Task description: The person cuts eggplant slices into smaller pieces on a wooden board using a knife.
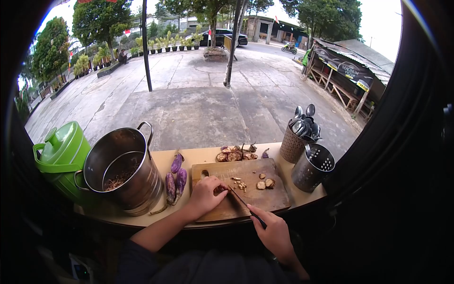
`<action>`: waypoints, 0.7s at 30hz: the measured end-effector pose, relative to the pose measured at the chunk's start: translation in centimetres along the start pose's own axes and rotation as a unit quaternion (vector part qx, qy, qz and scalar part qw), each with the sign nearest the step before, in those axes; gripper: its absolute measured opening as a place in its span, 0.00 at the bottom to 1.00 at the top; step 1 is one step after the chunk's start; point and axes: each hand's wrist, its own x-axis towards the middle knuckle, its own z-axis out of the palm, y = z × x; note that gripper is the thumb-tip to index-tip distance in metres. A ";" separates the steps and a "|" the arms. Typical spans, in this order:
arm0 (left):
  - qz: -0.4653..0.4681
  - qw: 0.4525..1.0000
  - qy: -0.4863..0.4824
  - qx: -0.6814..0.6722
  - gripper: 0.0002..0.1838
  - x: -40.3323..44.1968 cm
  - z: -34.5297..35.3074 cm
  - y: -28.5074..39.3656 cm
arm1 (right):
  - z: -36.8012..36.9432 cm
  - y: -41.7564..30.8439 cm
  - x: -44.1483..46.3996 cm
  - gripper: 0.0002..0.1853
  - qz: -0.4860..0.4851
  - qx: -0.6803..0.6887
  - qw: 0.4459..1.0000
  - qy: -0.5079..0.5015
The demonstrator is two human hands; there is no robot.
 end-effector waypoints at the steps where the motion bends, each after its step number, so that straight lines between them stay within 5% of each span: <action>1: -0.005 1.000 -0.004 0.001 0.07 0.0 0.0 0.1 | -0.1 -0.1 0.0 0.18 0.000 0.000 1.000 0.000; 21: -0.006 1.000 -0.015 -0.026 0.07 0.1 -0.5 0.6 | 0.8 -0.4 1.2 0.19 0.004 -0.003 1.000 -0.022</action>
